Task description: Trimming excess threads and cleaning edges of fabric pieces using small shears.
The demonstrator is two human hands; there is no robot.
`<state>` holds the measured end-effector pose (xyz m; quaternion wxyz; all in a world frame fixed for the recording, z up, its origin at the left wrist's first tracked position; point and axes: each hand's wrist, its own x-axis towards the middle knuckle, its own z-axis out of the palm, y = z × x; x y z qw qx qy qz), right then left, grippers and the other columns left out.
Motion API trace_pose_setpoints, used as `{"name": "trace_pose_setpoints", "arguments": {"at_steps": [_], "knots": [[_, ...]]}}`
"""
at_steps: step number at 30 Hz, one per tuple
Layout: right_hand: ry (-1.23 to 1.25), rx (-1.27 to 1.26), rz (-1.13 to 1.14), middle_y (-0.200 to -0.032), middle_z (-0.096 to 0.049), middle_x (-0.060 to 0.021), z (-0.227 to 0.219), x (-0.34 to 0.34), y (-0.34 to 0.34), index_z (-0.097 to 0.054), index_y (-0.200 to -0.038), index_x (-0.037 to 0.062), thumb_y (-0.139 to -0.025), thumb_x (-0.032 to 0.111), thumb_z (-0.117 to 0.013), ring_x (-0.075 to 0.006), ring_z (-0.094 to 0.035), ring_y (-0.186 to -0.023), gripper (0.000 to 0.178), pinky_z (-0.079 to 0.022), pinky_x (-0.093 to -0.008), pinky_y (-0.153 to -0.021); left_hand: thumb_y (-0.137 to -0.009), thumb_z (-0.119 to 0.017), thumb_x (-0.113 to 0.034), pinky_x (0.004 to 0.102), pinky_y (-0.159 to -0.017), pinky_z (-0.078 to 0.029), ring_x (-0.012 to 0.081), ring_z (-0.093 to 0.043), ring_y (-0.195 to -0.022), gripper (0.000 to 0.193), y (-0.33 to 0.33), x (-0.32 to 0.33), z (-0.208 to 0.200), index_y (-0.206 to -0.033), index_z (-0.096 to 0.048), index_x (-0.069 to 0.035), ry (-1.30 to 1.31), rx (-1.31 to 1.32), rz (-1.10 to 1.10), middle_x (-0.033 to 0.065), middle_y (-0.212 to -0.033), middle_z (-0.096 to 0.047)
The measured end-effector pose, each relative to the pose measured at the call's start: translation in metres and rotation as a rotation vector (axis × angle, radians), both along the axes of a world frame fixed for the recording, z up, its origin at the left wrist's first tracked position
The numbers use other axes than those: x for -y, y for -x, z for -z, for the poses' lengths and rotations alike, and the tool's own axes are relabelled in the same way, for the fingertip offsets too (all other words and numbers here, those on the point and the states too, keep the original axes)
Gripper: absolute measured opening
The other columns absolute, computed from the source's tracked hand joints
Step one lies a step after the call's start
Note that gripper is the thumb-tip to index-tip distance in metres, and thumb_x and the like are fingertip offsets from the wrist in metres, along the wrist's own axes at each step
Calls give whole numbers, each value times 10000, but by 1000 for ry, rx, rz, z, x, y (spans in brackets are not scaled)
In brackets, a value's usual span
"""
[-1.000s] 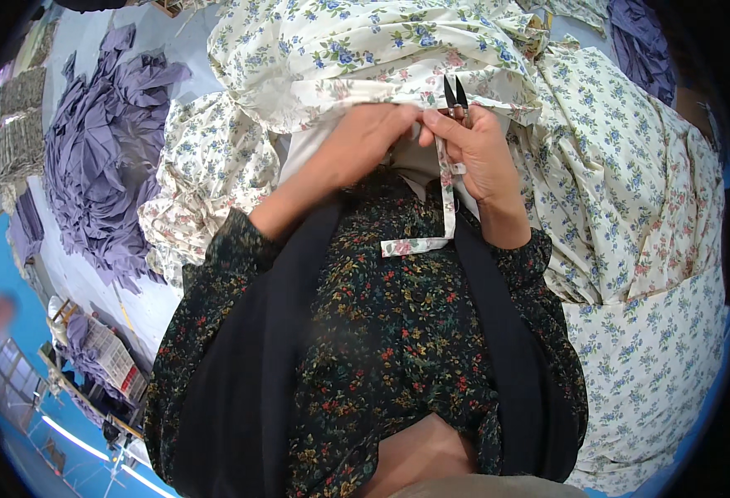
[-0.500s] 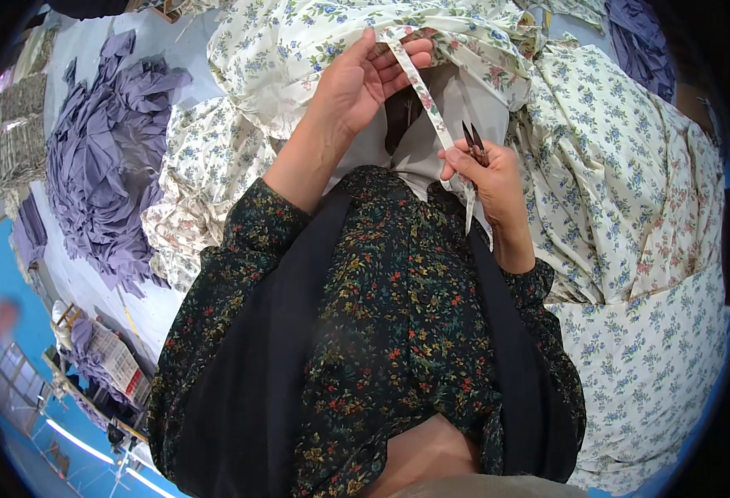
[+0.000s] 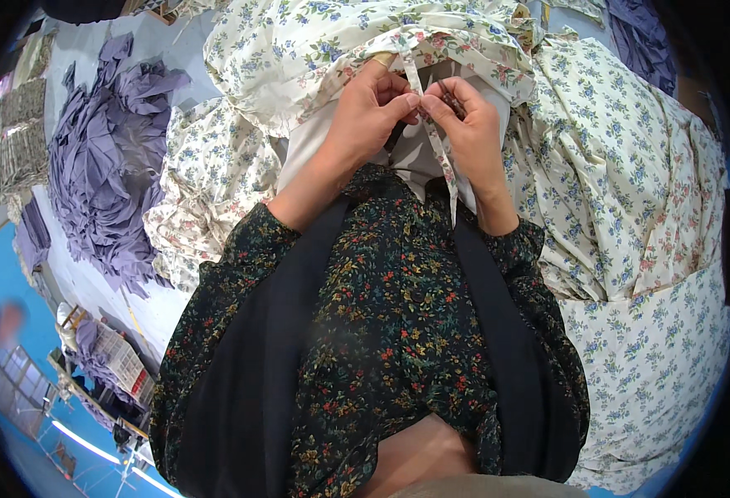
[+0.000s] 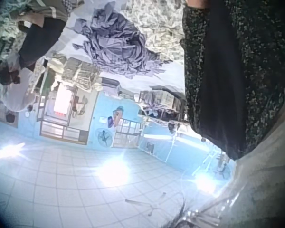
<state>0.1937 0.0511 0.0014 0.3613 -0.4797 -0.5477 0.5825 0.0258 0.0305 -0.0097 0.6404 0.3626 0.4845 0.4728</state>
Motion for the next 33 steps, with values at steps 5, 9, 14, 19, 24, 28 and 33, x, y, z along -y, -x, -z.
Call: {"name": "trace_pose_setpoints", "arguments": {"at_steps": [5,9,14,19,24,28,33], "knots": [[350,-331,-64,-719,-536,49,-7,-4,-17,-595,-922,18,-926,160,-624,18,-395,-574,145,-291,-173,-508,-891,-647,-74,272,-711,-487,149,-606,-758,377,1,5,3,-1229,-522,39,90,180,2,70,-909,-621],[382,-765,6,-772,-514,27,-12,-6,-31,-585,-981,31,-956,236,-606,13,-318,-562,207,-250,-173,-501,-901,-639,-78,268,-722,-488,134,-608,-790,225,4,4,-4,-1101,-586,9,156,316,37,50,-921,-626],[-16,14,7,-744,-549,15,1,10,-29,-590,-1031,15,-975,256,-569,-52,-483,-651,248,-396,-209,-599,-921,-615,-81,272,-734,-520,127,-617,-816,93,4,5,-3,-1008,-605,-49,347,480,-49,29,-960,-639],[-235,212,-3,-762,-635,-58,-2,25,-15,-583,-1013,13,-955,237,-594,-105,-579,-672,232,-441,-243,-613,-929,-611,-98,281,-732,-528,132,-618,-816,99,0,7,2,-1015,-605,-51,316,583,-54,28,-948,-635],[-304,220,21,-736,-644,-69,1,23,-11,-592,-995,25,-944,199,-606,-131,-591,-627,182,-447,-255,-581,-933,-609,-108,288,-742,-528,137,-617,-823,99,-1,7,6,-1013,-597,-51,325,649,-10,30,-942,-632],[-251,249,17,-733,-645,-59,-3,25,-14,-593,-989,26,-938,193,-617,-115,-584,-629,176,-449,-250,-586,-935,-603,-101,287,-750,-529,138,-615,-819,88,-3,8,4,-1005,-600,-48,311,663,-22,34,-948,-638],[-65,-122,149,-824,-671,-51,3,22,-18,-590,-1017,12,-939,171,-619,-101,-604,-729,179,-458,-218,-687,-933,-597,-81,284,-766,-541,137,-619,-827,107,3,5,1,-1032,-600,-42,289,663,-28,41,-948,-641]]}}
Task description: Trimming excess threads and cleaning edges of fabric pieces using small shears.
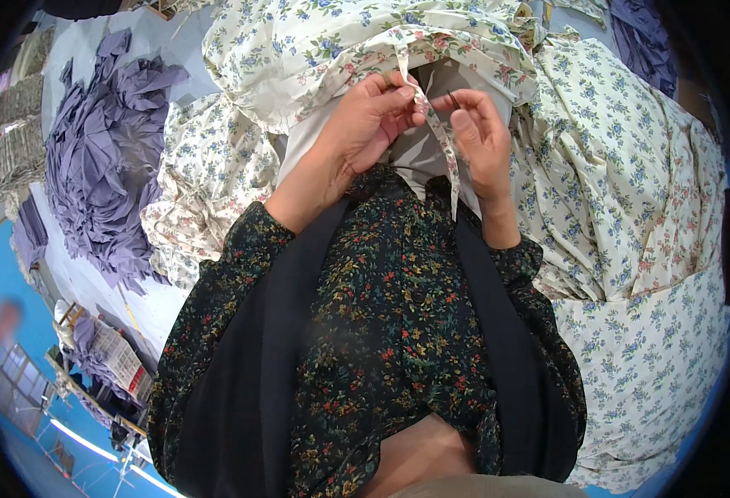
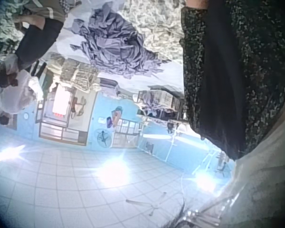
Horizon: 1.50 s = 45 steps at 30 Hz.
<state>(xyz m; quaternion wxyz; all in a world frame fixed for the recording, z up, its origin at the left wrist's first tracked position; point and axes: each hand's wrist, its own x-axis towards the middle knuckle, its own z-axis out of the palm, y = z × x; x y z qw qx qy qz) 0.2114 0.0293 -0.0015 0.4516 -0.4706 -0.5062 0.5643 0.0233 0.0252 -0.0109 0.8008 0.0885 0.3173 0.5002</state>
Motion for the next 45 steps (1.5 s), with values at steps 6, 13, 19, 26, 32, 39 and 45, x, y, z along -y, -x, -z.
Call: {"name": "trace_pose_setpoints", "arguments": {"at_steps": [6,13,19,26,32,39,45], "knots": [[375,-115,-217,-890,-666,-75,-2,0,-14,-580,-1043,-17,-922,98,-624,-118,-643,-818,172,-477,-223,-763,-944,-572,-75,283,-756,-550,146,-625,-844,108,19,-12,6,-1025,-596,-8,-61,-126,-148,64,-933,-633],[262,-18,-132,-880,-663,-74,-7,3,-6,-578,-1012,-29,-912,82,-632,-118,-644,-811,159,-495,-239,-741,-903,-672,-206,234,-611,-473,107,-598,-716,255,-3,7,-16,-1015,-636,21,-169,-708,122,73,-860,-659],[-87,340,-55,-833,-673,-87,-9,7,2,-589,-1004,6,-935,180,-612,-147,-656,-749,189,-488,-262,-657,-908,-662,-172,242,-614,-504,123,-623,-693,200,-8,10,-14,-963,-652,20,-94,-514,52,82,-829,-671],[-257,556,-24,-748,-666,-103,-11,7,6,-598,-983,49,-928,207,-620,-187,-649,-627,169,-473,-292,-566,-921,-638,-137,249,-657,-535,145,-652,-725,176,-10,11,-19,-966,-647,33,-39,-467,51,101,-856,-679],[-185,541,-34,-733,-660,-85,-4,5,1,-590,-986,43,-916,190,-640,-170,-657,-669,171,-485,-284,-601,-917,-643,-136,254,-658,-538,147,-657,-726,178,-10,10,-20,-959,-651,38,-9,-461,64,103,-851,-682],[233,-102,-100,-806,-666,-59,-3,2,-4,-562,-1037,22,-922,127,-619,-95,-625,-767,166,-483,-239,-698,-883,-651,-111,221,-592,-463,107,-592,-659,173,-11,11,-11,-968,-645,40,-102,-532,87,72,-818,-666],[580,-429,-118,-757,-643,-44,-1,-2,-8,-566,-1069,30,-921,86,-579,-56,-549,-637,159,-398,-182,-574,-867,-662,-123,214,-547,-367,65,-471,-609,148,-15,11,-19,-963,-636,-13,-178,-520,154,-5,-743,-582]]}}
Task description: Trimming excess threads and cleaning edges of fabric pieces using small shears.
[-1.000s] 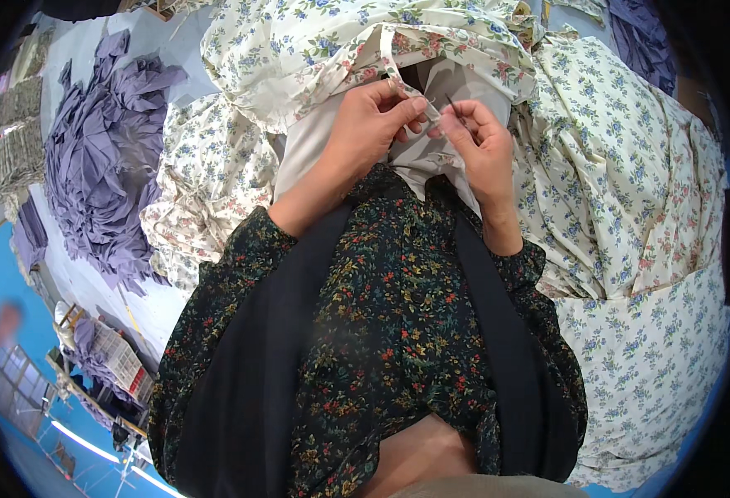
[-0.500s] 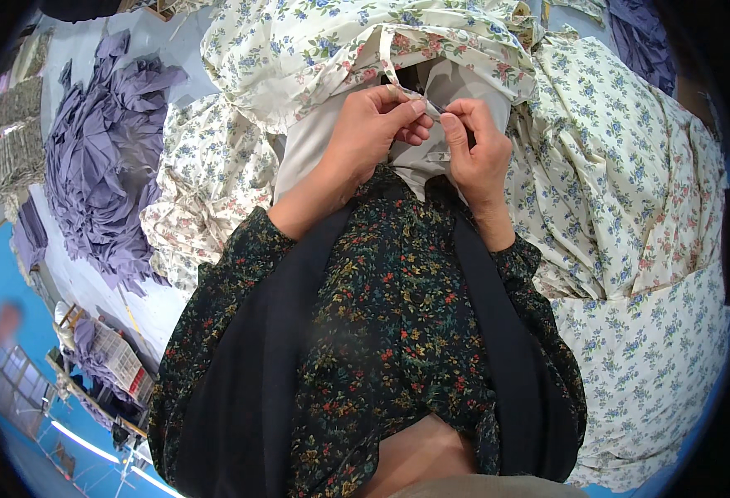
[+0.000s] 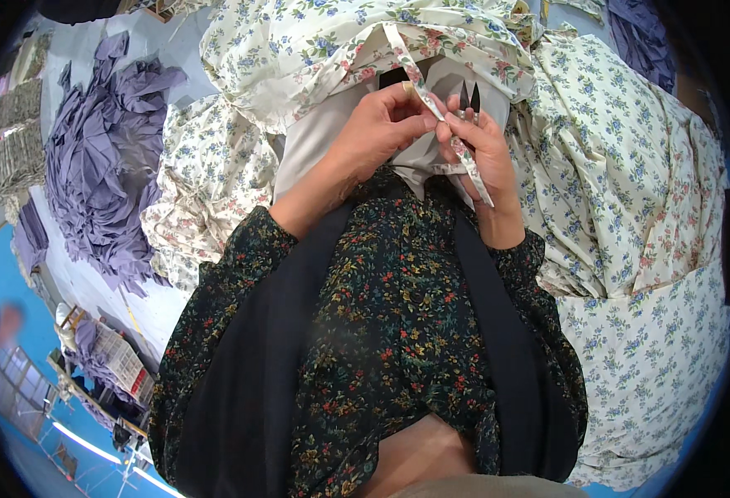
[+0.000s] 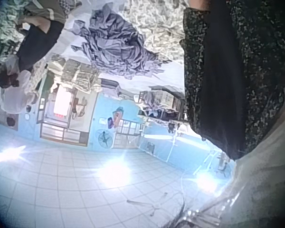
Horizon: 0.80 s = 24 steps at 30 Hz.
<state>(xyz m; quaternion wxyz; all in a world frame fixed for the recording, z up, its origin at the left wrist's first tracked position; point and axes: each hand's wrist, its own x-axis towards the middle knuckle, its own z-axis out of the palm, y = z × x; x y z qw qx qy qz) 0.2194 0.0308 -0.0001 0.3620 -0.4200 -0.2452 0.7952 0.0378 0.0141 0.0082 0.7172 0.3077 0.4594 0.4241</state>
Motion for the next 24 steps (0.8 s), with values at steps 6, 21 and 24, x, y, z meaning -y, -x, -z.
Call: {"name": "trace_pose_setpoints", "arguments": {"at_steps": [6,21,24], "knots": [[-276,354,-73,-777,-580,37,-1,-2,-3,-624,-1004,10,-915,117,-610,-25,-484,-656,140,-385,-183,-592,-878,-667,-144,214,-565,-403,69,-517,-652,157,3,-1,8,-988,-616,-45,37,-12,-37,-4,-780,-603],[-121,-30,24,-758,-495,63,3,-6,-7,-571,-996,18,-936,157,-620,-2,-370,-619,159,-298,-181,-548,-948,-568,-90,249,-623,-488,157,-621,-682,159,3,1,12,-1082,-518,-20,152,96,-64,123,-838,-650],[-384,328,-3,-779,-531,46,5,-1,-5,-566,-1004,14,-945,198,-614,-41,-431,-608,198,-350,-196,-563,-951,-561,-85,256,-644,-501,165,-630,-701,156,2,-1,6,-1083,-512,-18,160,107,-120,121,-850,-648]]}}
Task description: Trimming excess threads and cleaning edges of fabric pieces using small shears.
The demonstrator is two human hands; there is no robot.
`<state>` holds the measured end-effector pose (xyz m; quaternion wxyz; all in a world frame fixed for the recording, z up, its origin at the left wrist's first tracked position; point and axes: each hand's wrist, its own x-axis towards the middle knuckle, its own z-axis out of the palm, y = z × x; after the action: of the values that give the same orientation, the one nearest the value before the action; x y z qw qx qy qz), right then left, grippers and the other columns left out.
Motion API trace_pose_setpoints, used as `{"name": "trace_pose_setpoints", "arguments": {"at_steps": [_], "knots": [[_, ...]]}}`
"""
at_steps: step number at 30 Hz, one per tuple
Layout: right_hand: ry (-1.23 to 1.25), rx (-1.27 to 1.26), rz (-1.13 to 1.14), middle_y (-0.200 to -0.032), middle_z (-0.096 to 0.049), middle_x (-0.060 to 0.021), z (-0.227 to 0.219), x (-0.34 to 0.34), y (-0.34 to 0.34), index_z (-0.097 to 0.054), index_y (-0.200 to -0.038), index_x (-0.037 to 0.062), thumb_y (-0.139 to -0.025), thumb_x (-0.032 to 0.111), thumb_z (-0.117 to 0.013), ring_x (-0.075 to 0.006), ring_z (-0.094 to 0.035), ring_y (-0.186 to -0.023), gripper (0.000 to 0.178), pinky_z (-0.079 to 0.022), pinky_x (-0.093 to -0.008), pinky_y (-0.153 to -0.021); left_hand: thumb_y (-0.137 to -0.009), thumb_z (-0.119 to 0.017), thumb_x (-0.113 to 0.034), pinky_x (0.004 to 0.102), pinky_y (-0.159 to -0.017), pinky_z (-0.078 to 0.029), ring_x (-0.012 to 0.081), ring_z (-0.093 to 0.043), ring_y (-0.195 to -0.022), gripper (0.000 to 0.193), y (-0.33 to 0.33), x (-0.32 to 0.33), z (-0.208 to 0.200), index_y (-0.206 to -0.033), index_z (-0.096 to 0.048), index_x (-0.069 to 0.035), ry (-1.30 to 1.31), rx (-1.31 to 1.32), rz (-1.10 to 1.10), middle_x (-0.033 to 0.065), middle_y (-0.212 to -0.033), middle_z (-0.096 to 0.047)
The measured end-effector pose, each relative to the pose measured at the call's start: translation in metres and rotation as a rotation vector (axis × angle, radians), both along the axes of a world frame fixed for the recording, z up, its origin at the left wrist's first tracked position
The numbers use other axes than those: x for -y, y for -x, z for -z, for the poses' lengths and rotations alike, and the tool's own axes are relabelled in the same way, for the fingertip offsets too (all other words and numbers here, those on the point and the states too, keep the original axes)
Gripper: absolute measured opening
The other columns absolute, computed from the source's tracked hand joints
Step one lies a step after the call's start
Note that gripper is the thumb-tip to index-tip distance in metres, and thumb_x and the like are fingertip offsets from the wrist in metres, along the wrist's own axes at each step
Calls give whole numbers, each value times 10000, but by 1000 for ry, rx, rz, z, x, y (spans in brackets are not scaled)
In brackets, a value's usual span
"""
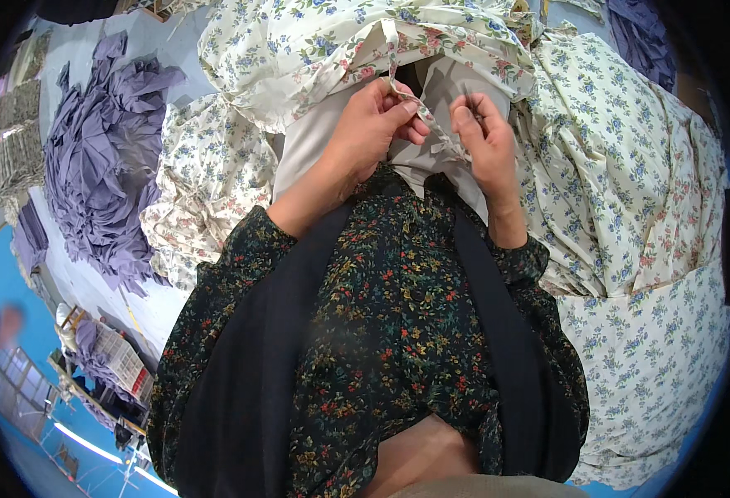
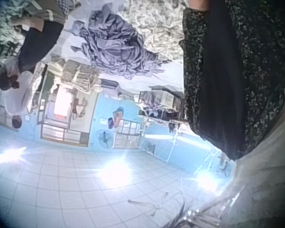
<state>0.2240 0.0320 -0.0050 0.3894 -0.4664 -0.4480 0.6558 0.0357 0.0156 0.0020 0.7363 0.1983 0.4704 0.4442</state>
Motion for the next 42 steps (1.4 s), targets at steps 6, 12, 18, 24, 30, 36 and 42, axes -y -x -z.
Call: {"name": "trace_pose_setpoints", "arguments": {"at_steps": [6,12,18,24,30,36,42], "knots": [[-342,409,-69,-704,-600,-43,-6,8,9,-561,-993,23,-940,213,-608,-116,-525,-598,202,-405,-243,-568,-956,-550,-76,276,-683,-525,185,-649,-739,155,-1,0,3,-1091,-500,-19,-27,18,-54,119,-858,-641],[-408,519,-60,-664,-601,-81,-12,8,13,-570,-969,29,-934,203,-604,-134,-537,-579,181,-414,-259,-563,-953,-555,-75,284,-693,-533,194,-654,-746,160,0,0,4,-1093,-499,-21,-33,41,-48,121,-865,-638],[-322,409,-24,-662,-590,-45,-9,5,6,-571,-960,24,-945,203,-596,-82,-523,-605,180,-410,-247,-561,-950,-559,-75,279,-687,-541,199,-654,-728,151,-1,-1,-1,-1073,-506,-5,-23,44,-57,122,-851,-641],[-405,490,-33,-667,-601,-55,-12,7,13,-571,-957,30,-935,194,-607,-102,-533,-582,169,-424,-248,-559,-940,-569,-76,287,-695,-553,194,-657,-748,165,0,-2,-4,-1069,-506,7,-11,41,-45,122,-854,-631],[-488,550,-14,-669,-610,-68,-7,9,14,-571,-946,39,-923,195,-623,-136,-561,-561,166,-429,-264,-541,-933,-578,-74,282,-687,-553,194,-660,-745,160,0,0,0,-1058,-513,2,23,120,-90,123,-853,-637],[-331,380,30,-711,-640,-39,-5,7,13,-587,-980,20,-925,169,-628,-104,-598,-655,165,-455,-233,-614,-929,-582,-66,290,-684,-558,195,-665,-745,160,1,-2,-3,-1058,-516,3,26,120,-62,122,-867,-634],[83,91,-101,-841,-671,-39,-2,1,-4,-622,-1026,-18,-897,114,-662,-83,-620,-765,189,-470,-208,-726,-932,-569,-40,303,-682,-565,193,-669,-756,141,15,-10,10,-1049,-508,9,-80,20,-188,110,-866,-633]]}}
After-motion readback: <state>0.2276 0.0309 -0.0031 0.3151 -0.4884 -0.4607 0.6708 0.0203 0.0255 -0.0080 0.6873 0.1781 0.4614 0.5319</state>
